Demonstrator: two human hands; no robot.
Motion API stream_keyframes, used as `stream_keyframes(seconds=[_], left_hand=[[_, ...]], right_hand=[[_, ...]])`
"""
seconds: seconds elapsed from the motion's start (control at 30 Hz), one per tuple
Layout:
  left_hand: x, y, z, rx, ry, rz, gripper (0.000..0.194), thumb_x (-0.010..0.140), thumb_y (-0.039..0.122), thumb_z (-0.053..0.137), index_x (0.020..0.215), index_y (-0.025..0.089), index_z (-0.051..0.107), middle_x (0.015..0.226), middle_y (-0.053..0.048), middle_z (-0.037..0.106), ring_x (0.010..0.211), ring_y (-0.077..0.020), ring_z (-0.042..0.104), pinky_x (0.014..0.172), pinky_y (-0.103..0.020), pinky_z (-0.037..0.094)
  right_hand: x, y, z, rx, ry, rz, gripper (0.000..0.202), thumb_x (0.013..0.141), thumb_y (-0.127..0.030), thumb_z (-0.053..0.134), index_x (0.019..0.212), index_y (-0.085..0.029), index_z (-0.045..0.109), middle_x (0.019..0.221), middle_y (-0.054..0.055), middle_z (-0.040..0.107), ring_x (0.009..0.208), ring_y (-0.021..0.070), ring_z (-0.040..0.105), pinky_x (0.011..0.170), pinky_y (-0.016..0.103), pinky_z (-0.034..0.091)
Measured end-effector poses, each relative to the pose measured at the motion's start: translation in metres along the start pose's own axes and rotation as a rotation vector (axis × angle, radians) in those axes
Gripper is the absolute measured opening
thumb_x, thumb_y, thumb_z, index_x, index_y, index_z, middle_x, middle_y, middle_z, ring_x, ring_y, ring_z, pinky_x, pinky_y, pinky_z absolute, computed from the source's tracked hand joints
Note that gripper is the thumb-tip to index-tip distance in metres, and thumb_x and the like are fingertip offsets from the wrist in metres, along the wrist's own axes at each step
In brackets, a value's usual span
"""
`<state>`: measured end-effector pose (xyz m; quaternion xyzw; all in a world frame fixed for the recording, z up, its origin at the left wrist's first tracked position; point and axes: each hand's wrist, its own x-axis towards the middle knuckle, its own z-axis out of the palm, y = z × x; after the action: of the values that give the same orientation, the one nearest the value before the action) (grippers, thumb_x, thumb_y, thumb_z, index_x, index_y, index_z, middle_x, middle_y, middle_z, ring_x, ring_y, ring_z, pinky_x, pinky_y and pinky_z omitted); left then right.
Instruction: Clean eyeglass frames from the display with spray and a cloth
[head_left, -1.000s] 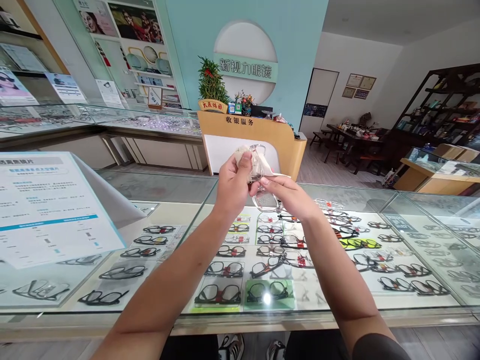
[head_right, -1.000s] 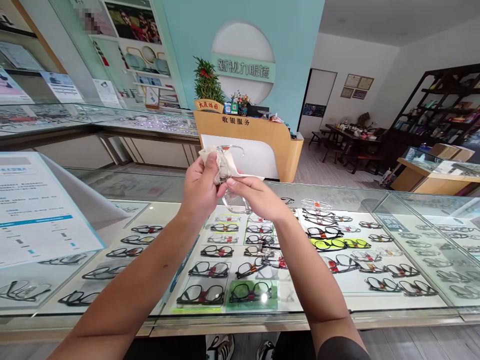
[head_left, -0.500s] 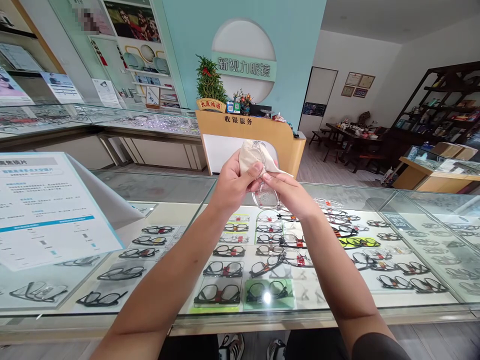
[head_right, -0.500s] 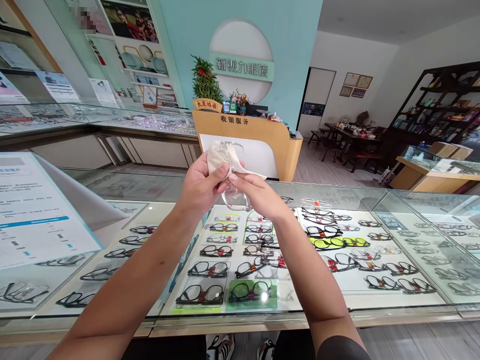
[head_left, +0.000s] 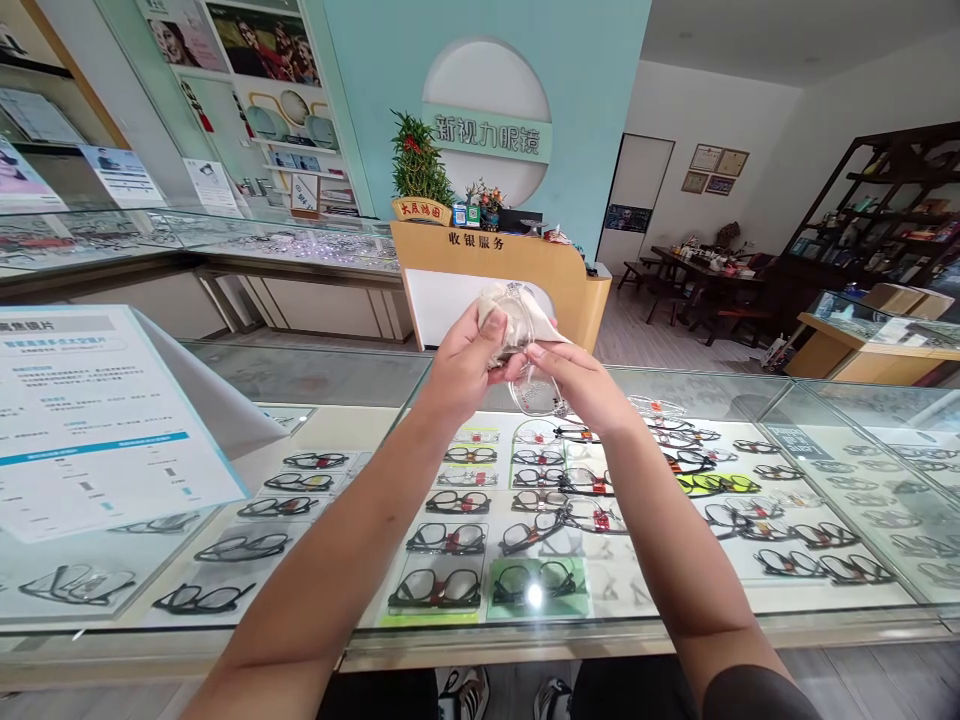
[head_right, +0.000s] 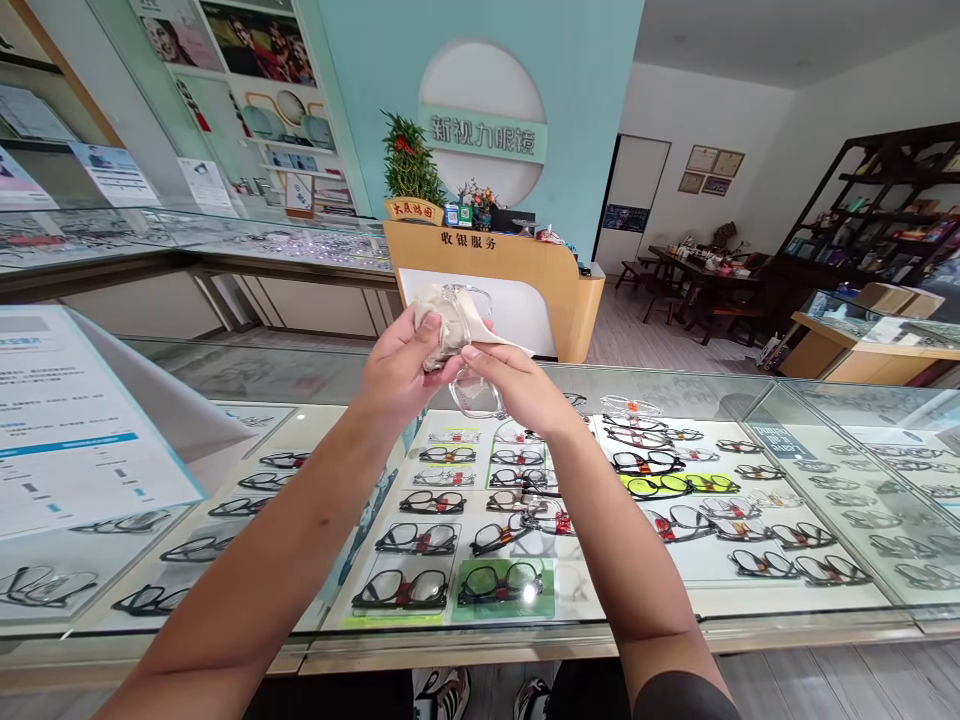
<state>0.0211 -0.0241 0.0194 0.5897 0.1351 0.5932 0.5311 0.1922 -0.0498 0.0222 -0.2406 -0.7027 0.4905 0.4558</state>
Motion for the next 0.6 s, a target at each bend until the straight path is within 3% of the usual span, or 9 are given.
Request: stream_keyframes(seconds=[0.07,0.17,0.23,0.4,0.6], left_hand=[[0.0,0.002,-0.003,0.011,-0.067,-0.012,0.046,0.089,0.054,0.09,0.115,0.022,0.069,0.078,0.001,0.072,0.052,-0.0072,0.051,0.055,-0.024,0.05],[0.001,0.002,-0.001,0.038,0.004,0.041,0.045,0.085,0.051,0.094,0.107,0.022,0.068,0.078,0.002,0.073,0.046,-0.0047,0.044,0.047,-0.022,0.04],[0.0,0.003,0.002,0.052,0.078,0.072,0.043,0.087,0.054,0.092,0.098,0.021,0.066,0.077,0.002,0.074,0.041,-0.0037,0.041,0.042,-0.022,0.034],[-0.001,0.004,0.009,0.064,0.2,0.077,0.052,0.09,0.072,0.081,0.087,0.023,0.064,0.067,0.003,0.072,0.034,-0.0055,0.036,0.037,-0.026,0.035],[0.002,0.008,0.008,0.035,0.179,-0.019,0.056,0.091,0.077,0.075,0.091,0.022,0.067,0.059,0.004,0.064,0.035,-0.0065,0.035,0.04,-0.026,0.035]], right_hand=[[0.001,0.002,-0.001,0.019,0.002,-0.006,0.045,0.106,-0.061,0.063,0.095,-0.023,0.085,0.097,0.003,0.077,0.098,0.0196,0.068,0.106,0.035,0.051],[0.003,0.004,0.002,-0.018,-0.015,-0.035,0.048,0.104,-0.065,0.063,0.095,-0.023,0.086,0.099,0.004,0.078,0.102,0.0214,0.069,0.108,0.036,0.051],[0.003,0.005,0.006,-0.072,-0.023,-0.025,0.052,0.103,-0.068,0.062,0.096,-0.023,0.086,0.098,0.004,0.078,0.104,0.0226,0.069,0.11,0.037,0.05],[0.002,0.003,0.012,-0.131,-0.046,-0.007,0.053,0.104,-0.069,0.06,0.097,-0.023,0.085,0.102,0.004,0.077,0.102,0.0216,0.066,0.108,0.036,0.049],[0.003,-0.002,0.012,-0.059,-0.012,-0.032,0.05,0.104,-0.068,0.062,0.095,-0.024,0.085,0.102,0.004,0.08,0.105,0.0226,0.07,0.112,0.039,0.05]])
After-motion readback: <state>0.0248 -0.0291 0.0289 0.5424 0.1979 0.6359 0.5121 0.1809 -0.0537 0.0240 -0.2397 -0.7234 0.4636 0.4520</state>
